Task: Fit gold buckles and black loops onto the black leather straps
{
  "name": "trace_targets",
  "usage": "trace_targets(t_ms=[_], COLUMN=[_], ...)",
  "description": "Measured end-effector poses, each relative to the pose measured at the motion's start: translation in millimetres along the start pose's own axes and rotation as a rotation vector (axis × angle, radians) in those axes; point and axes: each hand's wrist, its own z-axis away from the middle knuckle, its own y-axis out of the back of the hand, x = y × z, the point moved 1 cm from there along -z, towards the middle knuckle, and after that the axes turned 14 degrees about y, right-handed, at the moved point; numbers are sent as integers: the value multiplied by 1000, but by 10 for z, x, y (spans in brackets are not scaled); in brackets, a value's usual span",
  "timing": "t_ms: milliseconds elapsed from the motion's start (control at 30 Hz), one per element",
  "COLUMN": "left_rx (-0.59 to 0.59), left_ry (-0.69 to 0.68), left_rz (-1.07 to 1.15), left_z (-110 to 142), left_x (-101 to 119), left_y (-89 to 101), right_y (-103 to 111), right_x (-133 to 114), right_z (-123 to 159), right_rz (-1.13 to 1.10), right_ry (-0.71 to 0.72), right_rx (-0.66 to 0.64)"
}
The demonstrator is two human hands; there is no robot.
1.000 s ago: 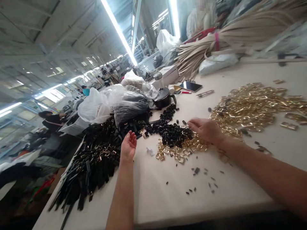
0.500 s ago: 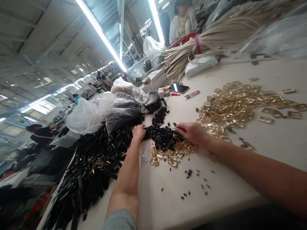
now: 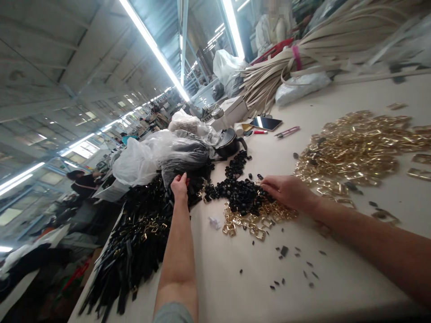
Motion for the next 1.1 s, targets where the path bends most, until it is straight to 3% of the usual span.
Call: trace_targets(t_ms=[133, 267, 467, 533, 600, 700, 800, 867, 1000, 1100], left_rx=[46, 130, 394, 425, 399, 289, 101, -115, -443, -482], left_ry=[130, 156, 167, 230, 318, 445, 496, 485, 291, 127], left_rz=[200, 394, 677, 744, 793, 833, 815, 696, 410, 269], left_z=[-63, -45, -35, 10, 85, 277, 682, 1088, 1907, 2213], left_x=[-68, -21, 213, 240, 232, 172, 58, -53, -366, -626], left_y=[200, 433, 1213, 1443, 1538, 1349, 850, 471, -79, -295], right_y=[-5, 11, 6, -6, -18, -39, -61, -72, -89, -98], right_x=[21, 11, -3, -7, -18, -32, -13, 0, -23, -43], right_z=[1, 5, -1, 5, 16, 28, 26, 24, 31, 32], right_rz=[13, -3, -59, -42, -21, -15, -14, 10, 86, 113], right_ry=[4, -1, -12, -9, -3, 10, 6, 13, 94, 137], right_rx=[13, 15, 3, 4, 11, 15, 41, 68, 82, 111])
